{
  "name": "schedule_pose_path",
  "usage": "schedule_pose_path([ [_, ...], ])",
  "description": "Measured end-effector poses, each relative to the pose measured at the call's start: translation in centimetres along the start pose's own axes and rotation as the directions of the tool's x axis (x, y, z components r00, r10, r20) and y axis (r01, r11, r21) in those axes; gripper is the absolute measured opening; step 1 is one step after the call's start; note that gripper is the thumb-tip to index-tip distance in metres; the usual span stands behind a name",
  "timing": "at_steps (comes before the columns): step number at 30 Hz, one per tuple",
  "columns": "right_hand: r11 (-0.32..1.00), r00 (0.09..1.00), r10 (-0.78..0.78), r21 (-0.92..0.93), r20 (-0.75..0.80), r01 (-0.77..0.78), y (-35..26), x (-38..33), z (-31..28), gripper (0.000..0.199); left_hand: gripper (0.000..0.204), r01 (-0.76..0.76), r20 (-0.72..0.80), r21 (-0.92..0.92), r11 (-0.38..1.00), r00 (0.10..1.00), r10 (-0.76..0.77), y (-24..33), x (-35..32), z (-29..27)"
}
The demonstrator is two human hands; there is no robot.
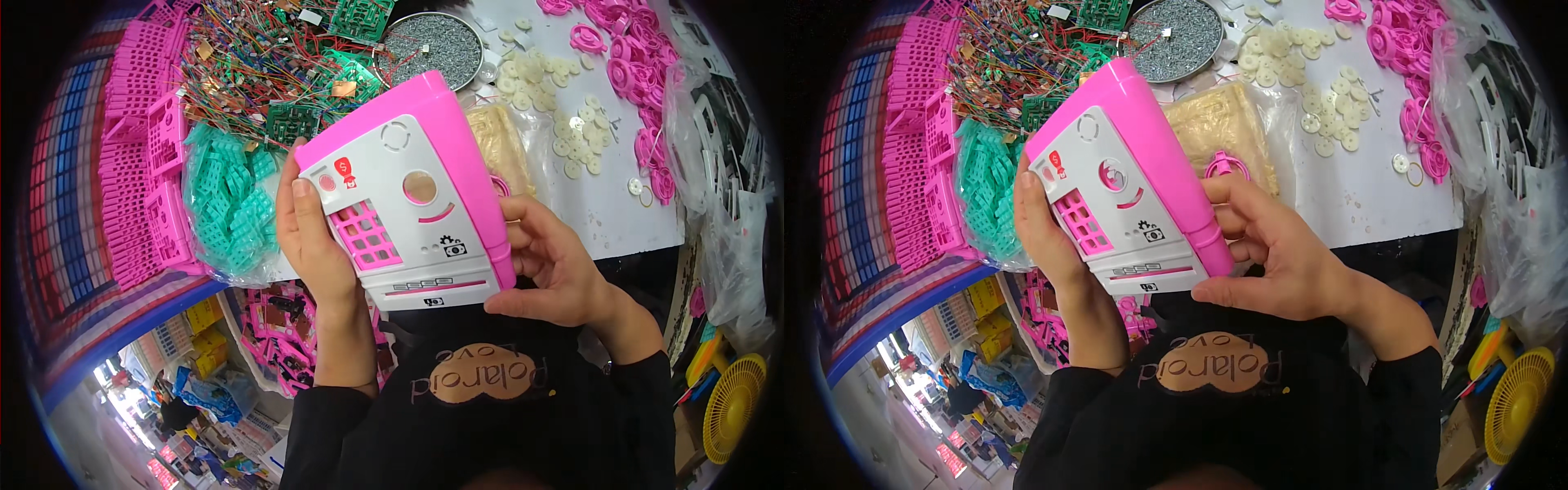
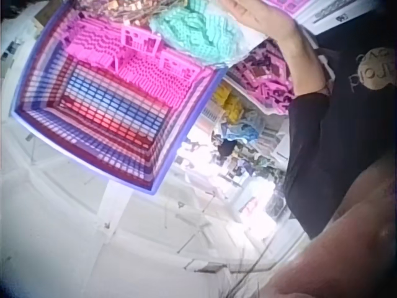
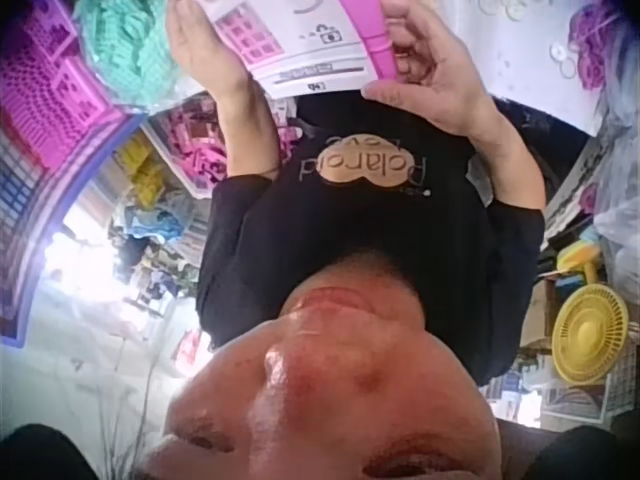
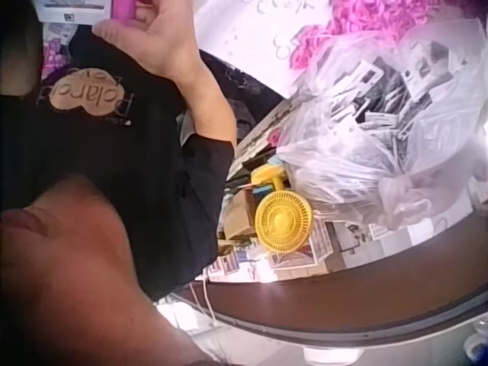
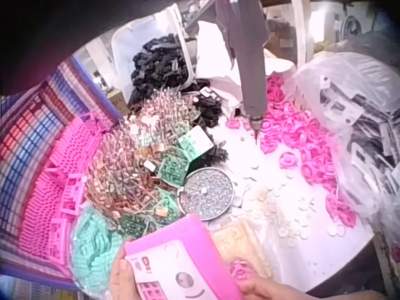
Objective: Assembling electronic components into a plastic toy shell using a jig and an electric screwdriver.
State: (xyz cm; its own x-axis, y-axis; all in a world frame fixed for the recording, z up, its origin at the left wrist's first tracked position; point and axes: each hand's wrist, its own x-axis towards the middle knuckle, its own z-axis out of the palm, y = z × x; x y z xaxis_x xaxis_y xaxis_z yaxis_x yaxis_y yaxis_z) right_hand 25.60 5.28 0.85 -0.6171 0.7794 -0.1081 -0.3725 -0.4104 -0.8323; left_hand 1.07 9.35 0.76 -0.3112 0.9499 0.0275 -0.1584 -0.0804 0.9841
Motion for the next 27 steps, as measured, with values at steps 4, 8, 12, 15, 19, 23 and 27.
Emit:
schedule_pose_path([
  [4,0.998,0.998,0.030,0.048,-0.050,-0.028,0.5,0.2,-0.4,0.075,0.047,-0.009,-0.018,-0.024,1.000,1.000,0.008,-0.2,0.0,0.4],
  [8,0.977,0.996,0.093,0.194,-0.015,-0.089,0.7,0.6,-1.7,0.079,0.046,-0.012,0.042,-0.036,0.999,0.999,0.013,0.3,0.1,-0.4],
  [12,1.000,0.996,-0.017,-0.024,-0.085,0.016,1.2,0.6,-0.6,0.081,0.048,-0.089,-0.036,0.001,0.996,0.995,0.089,-0.7,0.4,0.4],
  [15,0.997,0.999,0.007,0.082,-0.035,-0.004,0.5,0.7,-1.1,0.087,0.048,-0.056,0.013,-0.007,0.998,0.998,0.056,-1.2,0.8,-0.2],
  [19,0.987,0.997,-0.077,-0.140,-0.003,0.075,-0.1,0.9,-0.7,0.085,0.048,-0.044,0.022,-0.086,0.995,0.999,0.046,-1.6,0.8,-0.5],
  [23,0.997,0.996,0.011,-0.073,-0.093,-0.018,0.0,0.7,-0.3,0.081,0.046,0.013,0.030,-0.038,0.999,0.999,-0.011,-1.3,0.6,-0.5],
  [27,0.975,0.974,0.003,-0.216,-0.229,-0.054,-0.5,1.2,-0.2,0.051,0.044,-0.057,0.098,0.091,0.994,0.994,0.048,-1.4,0.0,0.1],
])
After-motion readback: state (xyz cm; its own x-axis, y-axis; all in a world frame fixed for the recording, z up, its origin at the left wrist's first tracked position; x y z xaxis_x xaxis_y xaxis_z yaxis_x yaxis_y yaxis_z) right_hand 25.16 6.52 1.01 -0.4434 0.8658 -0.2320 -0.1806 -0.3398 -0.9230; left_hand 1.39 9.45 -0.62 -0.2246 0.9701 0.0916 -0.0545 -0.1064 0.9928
